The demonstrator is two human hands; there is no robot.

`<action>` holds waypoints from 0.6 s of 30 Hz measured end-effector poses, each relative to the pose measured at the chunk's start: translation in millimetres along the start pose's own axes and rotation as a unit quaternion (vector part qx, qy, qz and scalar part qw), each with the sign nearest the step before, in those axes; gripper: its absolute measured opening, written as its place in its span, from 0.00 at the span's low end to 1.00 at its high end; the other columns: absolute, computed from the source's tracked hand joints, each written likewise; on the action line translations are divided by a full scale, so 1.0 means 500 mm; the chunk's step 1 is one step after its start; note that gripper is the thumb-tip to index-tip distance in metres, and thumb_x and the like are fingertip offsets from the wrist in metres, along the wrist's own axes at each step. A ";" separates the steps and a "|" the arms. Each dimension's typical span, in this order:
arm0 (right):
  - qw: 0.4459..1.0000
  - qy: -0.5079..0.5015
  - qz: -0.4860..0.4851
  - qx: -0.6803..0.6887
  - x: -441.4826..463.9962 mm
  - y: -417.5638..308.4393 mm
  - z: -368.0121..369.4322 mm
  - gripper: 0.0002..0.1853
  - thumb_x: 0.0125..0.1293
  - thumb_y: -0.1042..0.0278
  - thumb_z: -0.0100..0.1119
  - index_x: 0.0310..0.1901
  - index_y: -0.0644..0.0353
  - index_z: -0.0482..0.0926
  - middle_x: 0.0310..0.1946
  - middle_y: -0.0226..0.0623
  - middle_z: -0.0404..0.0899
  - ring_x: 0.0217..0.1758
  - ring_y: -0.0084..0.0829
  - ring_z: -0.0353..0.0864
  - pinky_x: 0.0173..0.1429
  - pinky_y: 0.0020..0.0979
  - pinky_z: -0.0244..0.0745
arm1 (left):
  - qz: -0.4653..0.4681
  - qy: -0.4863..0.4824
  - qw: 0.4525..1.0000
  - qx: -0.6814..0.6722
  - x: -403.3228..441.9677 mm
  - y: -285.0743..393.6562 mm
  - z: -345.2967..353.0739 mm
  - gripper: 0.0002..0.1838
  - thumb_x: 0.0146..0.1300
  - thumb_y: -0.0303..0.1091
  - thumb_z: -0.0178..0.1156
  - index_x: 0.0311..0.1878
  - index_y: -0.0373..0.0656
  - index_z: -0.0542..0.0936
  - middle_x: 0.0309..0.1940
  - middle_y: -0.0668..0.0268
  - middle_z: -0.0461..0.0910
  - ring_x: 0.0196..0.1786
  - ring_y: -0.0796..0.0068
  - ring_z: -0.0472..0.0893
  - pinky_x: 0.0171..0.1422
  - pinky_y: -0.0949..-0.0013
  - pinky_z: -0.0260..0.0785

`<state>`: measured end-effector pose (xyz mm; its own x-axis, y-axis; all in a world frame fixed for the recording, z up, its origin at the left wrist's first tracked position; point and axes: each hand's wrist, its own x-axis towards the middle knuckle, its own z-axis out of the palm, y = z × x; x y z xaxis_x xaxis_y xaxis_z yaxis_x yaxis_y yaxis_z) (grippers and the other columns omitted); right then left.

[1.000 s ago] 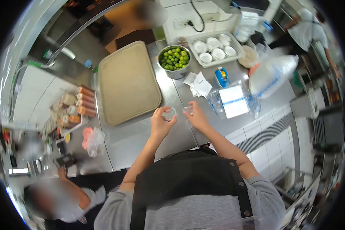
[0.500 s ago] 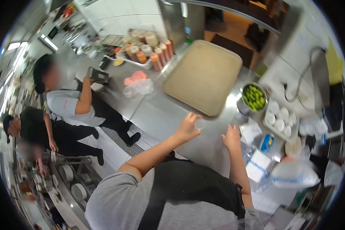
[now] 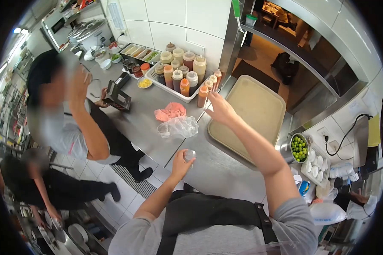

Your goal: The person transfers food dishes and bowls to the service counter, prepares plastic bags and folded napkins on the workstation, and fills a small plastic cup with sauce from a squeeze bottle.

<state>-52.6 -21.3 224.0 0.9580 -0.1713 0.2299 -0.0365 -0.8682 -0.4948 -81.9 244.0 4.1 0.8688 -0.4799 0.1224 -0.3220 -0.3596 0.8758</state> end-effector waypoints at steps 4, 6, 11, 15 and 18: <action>0.997 0.047 0.053 0.005 0.273 0.084 0.078 0.38 0.54 0.58 0.71 0.63 0.67 0.67 0.59 0.54 0.72 0.64 0.52 0.71 0.66 0.43 0.69 | -0.003 -0.051 0.998 -0.040 0.030 0.004 -0.010 0.29 0.51 0.38 0.76 0.54 0.42 0.76 0.37 0.63 0.74 0.26 0.74 0.70 0.34 0.70 0.68; 0.977 0.113 0.172 0.052 0.377 0.140 0.105 0.46 0.50 0.53 0.75 0.64 0.72 0.64 0.57 0.59 0.74 0.64 0.51 0.73 0.66 0.42 0.70 | 0.048 -0.034 0.998 -0.035 0.032 -0.004 -0.004 0.28 0.50 0.39 0.76 0.53 0.42 0.77 0.34 0.66 0.74 0.22 0.76 0.69 0.31 0.70 0.68; 0.936 0.157 0.301 0.092 0.513 0.192 0.149 0.51 0.39 0.55 0.82 0.62 0.71 0.63 0.55 0.60 0.76 0.60 0.51 0.77 0.63 0.40 0.75 | 0.005 -0.025 0.999 -0.044 0.036 0.002 -0.006 0.28 0.50 0.39 0.77 0.53 0.42 0.77 0.31 0.67 0.75 0.24 0.75 0.71 0.30 0.70 0.70; 0.922 0.186 0.310 0.136 0.516 0.177 0.169 0.48 0.35 0.64 0.84 0.58 0.68 0.63 0.52 0.59 0.78 0.57 0.52 0.79 0.61 0.41 0.77 | 0.016 -0.024 0.999 -0.033 0.039 0.003 -0.006 0.28 0.49 0.38 0.77 0.53 0.41 0.77 0.30 0.65 0.76 0.24 0.75 0.73 0.29 0.70 0.70; 0.929 0.237 0.268 0.093 0.500 0.205 0.174 0.46 0.36 0.66 0.82 0.57 0.67 0.65 0.49 0.58 0.79 0.56 0.54 0.79 0.60 0.43 0.77 | 0.016 -0.043 0.999 -0.023 0.044 0.007 -0.005 0.28 0.49 0.37 0.77 0.53 0.41 0.77 0.31 0.64 0.76 0.23 0.75 0.73 0.28 0.70 0.70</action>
<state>207.8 -112.6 157.9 0.5818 -0.7799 0.2306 -0.3805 -0.5116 -0.7703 -62.6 234.3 11.1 0.8220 -0.5585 0.1114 -0.3297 -0.3073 0.8927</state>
